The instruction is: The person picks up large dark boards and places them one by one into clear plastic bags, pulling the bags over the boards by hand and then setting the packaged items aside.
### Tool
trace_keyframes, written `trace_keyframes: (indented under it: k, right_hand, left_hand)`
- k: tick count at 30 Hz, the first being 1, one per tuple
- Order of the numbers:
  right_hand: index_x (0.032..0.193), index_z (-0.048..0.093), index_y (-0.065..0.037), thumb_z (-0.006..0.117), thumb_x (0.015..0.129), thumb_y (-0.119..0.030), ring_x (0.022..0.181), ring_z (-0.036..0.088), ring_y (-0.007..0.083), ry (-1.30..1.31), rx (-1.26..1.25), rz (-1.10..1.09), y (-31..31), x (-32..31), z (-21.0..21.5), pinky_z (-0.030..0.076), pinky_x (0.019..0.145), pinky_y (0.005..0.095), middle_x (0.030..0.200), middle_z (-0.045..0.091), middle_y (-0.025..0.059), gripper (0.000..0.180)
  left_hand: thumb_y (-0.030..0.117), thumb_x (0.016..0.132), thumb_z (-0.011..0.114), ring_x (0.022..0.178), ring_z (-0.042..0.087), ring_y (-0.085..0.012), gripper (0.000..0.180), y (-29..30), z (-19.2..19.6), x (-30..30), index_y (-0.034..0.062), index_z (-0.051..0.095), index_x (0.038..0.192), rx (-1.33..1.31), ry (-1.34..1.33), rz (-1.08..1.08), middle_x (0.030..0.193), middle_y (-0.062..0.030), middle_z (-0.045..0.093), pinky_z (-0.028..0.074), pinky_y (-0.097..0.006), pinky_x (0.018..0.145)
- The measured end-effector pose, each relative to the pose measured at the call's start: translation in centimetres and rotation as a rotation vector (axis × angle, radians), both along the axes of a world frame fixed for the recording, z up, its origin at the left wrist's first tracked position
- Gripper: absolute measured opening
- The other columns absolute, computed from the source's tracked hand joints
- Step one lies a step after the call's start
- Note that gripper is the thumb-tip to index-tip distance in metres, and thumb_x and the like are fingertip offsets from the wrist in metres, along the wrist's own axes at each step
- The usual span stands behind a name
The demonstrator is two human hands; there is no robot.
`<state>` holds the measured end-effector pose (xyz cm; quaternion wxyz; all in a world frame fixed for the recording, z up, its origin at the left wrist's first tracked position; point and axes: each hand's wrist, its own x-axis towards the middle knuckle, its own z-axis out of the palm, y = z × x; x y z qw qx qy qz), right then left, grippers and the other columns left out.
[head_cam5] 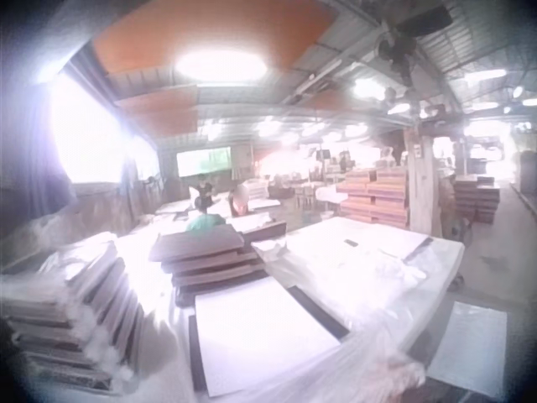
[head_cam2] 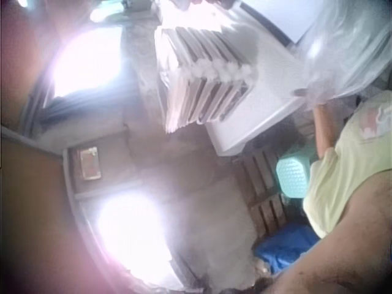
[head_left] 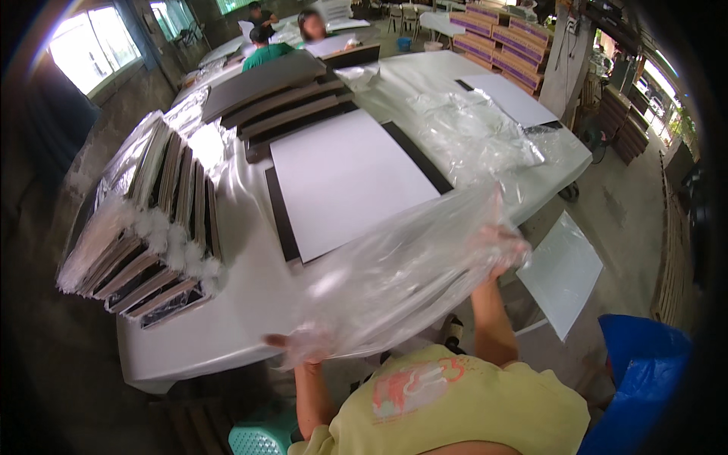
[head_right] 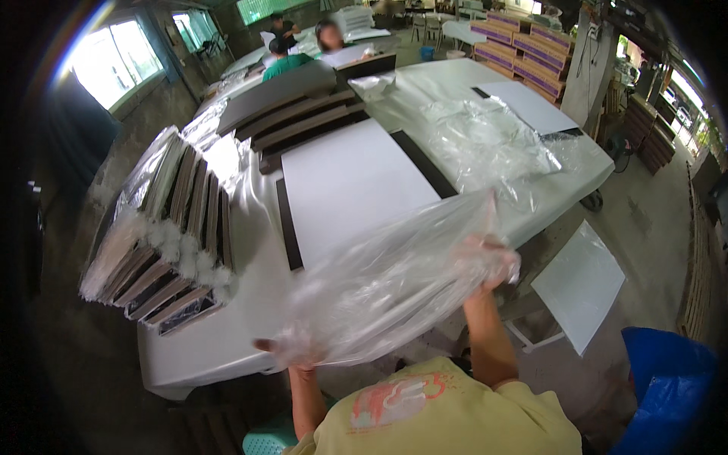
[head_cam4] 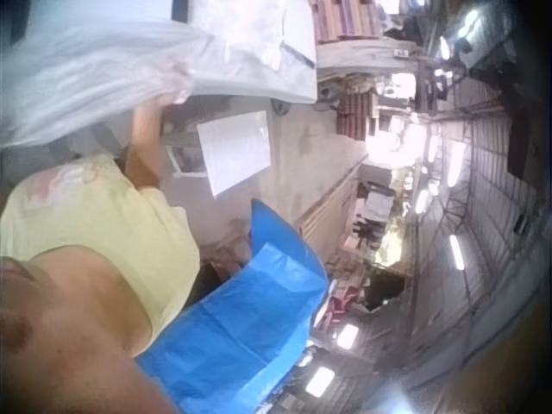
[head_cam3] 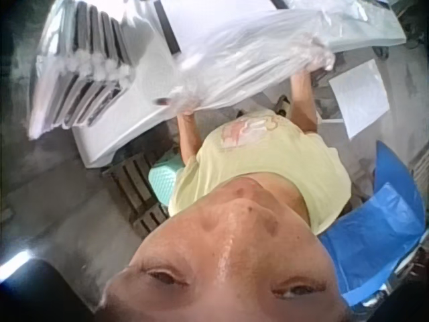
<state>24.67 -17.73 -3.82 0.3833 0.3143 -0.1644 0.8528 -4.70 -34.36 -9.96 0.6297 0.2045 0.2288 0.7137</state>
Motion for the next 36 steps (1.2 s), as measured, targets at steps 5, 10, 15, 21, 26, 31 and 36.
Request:
trace_keyframes:
  k: [5, 10, 15, 21, 26, 31, 36]
  right_hand:
    - [0.102, 0.058, -0.009, 0.06, 0.07, -0.004, 0.076, 0.057, 0.0163, -0.649, 0.004, -0.236, -1.7, 3.7, -3.1, 0.047, 0.07, 0.0298, 0.094, 0.061, 0.0051, 0.033]
    - [0.116, 0.052, -0.007, 0.058, 0.06, 0.011, 0.087, 0.053, 0.0157, -1.552, 0.486, -0.239, 0.9, 6.3, -7.5, 0.045, 0.068, 0.0219, 0.102, 0.056, 0.0059, 0.058]
    - [0.115, 0.052, -0.013, 0.051, 0.065, 0.011, 0.087, 0.054, 0.0197, -2.129, 0.356, -1.25, 8.7, 2.2, -5.9, 0.046, 0.068, 0.0246, 0.088, 0.054, 0.0114, 0.056]
    - [0.118, 0.05, -0.014, 0.051, 0.072, -0.006, 0.09, 0.052, 0.0334, -2.371, 0.594, -1.499, 17.8, 0.2, -11.9, 0.044, 0.078, 0.0404, 0.095, 0.044, 0.0165, 0.046]
    - [0.117, 0.05, -0.011, 0.051, 0.073, -0.007, 0.092, 0.051, 0.0346, -2.409, 0.601, -1.372, 15.7, -1.6, -9.4, 0.044, 0.078, 0.0414, 0.105, 0.042, 0.016, 0.044]
    - [0.108, 0.055, -0.004, 0.048, 0.072, -0.001, 0.09, 0.051, 0.0345, -2.177, 0.808, -1.604, 13.4, 0.7, -9.1, 0.044, 0.075, 0.0406, 0.101, 0.042, 0.0163, 0.037]
    - [0.096, 0.061, 0.002, 0.053, 0.073, 0.003, 0.081, 0.056, 0.0278, -1.962, 0.268, -1.43, 9.3, 5.9, -12.7, 0.042, 0.069, 0.0341, 0.085, 0.06, 0.016, 0.025]
  left_hand:
    - [0.014, 0.074, 0.058, 0.07, 0.058, -0.019, 0.038, -4.2, -1.2, -6.4, -0.0024, 0.048, 0.107, -0.295, -0.149, 0.088, 0.088, -0.0115, 0.058, 0.05, -0.029, 0.065]
    - [-0.002, 0.063, 0.062, 0.066, 0.052, -0.0149, 0.039, -1.2, 1.3, -10.5, 0.0032, 0.049, 0.099, -0.288, 0.664, -0.016, 0.075, -0.0052, 0.052, 0.046, -0.028, 0.065]
    - [-0.012, 0.055, 0.051, 0.068, 0.044, -0.0193, 0.047, 6.5, -1.4, -5.3, 0.0035, 0.05, 0.1, -0.482, 1.506, 0.575, 0.071, -0.0077, 0.045, 0.04, -0.027, 0.066]
    - [0.0, 0.066, 0.046, 0.104, 0.049, -0.0302, 0.05, 14.0, -2.9, -2.4, 0.0047, 0.052, 0.115, -0.713, 1.675, 0.713, 0.109, -0.0139, 0.051, 0.04, -0.036, 0.088]
    - [-0.001, 0.065, 0.044, 0.101, 0.051, -0.0308, 0.043, 14.0, -2.5, -2.3, -0.0007, 0.056, 0.107, -0.69, 1.57, 0.783, 0.11, -0.0152, 0.054, 0.039, -0.034, 0.089]
    - [-0.008, 0.061, 0.041, 0.096, 0.055, -0.0286, 0.042, 10.5, -1.5, -2.2, -0.0039, 0.056, 0.1, -0.526, 1.409, 0.766, 0.097, -0.0173, 0.059, 0.042, -0.033, 0.085]
    - [-0.013, 0.062, 0.049, 0.077, 0.058, -0.0183, 0.025, 3.8, -4.9, -0.6, -0.0019, 0.056, 0.084, -0.568, 1.042, 0.502, 0.088, -0.011, 0.061, 0.048, -0.029, 0.068]
